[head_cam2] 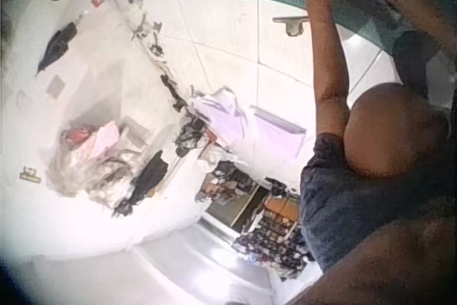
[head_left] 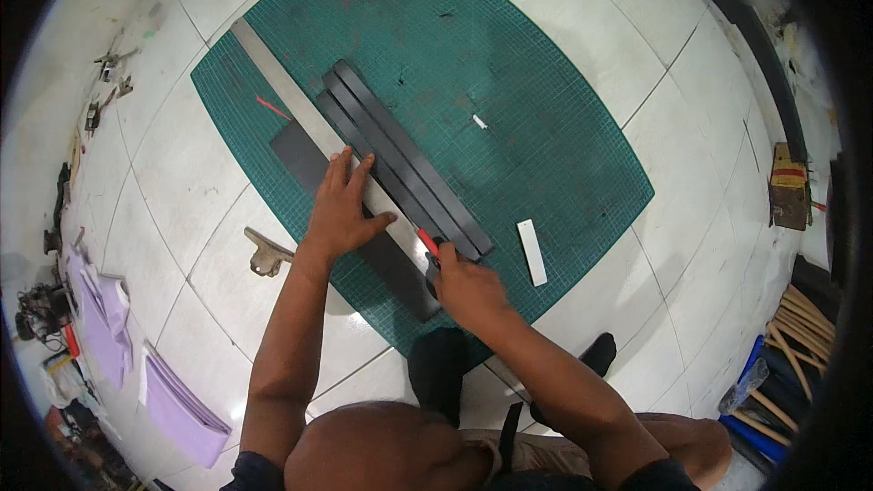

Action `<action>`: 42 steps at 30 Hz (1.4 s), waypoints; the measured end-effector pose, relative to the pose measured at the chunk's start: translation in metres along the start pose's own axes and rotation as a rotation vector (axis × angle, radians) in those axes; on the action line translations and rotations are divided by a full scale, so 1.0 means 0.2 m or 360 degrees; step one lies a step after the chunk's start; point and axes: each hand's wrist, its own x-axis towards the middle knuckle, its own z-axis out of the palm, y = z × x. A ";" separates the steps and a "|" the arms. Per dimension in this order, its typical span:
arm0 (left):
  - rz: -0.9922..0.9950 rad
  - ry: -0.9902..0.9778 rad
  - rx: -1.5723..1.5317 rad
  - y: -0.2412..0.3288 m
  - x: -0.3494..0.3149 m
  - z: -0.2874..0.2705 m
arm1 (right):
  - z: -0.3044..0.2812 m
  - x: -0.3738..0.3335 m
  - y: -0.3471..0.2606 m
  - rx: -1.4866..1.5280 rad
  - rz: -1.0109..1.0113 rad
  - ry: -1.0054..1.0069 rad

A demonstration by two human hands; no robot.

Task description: The person uses a utility knife and a long metal straightedge to cut multiple parallel strips from a dark gray sheet of material on a green cutting mat.

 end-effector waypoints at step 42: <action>-0.0152 -0.0164 -0.0130 0.00 0.03 0.01 | -0.15 -0.48 0.25 -0.0073 0.0284 -0.0666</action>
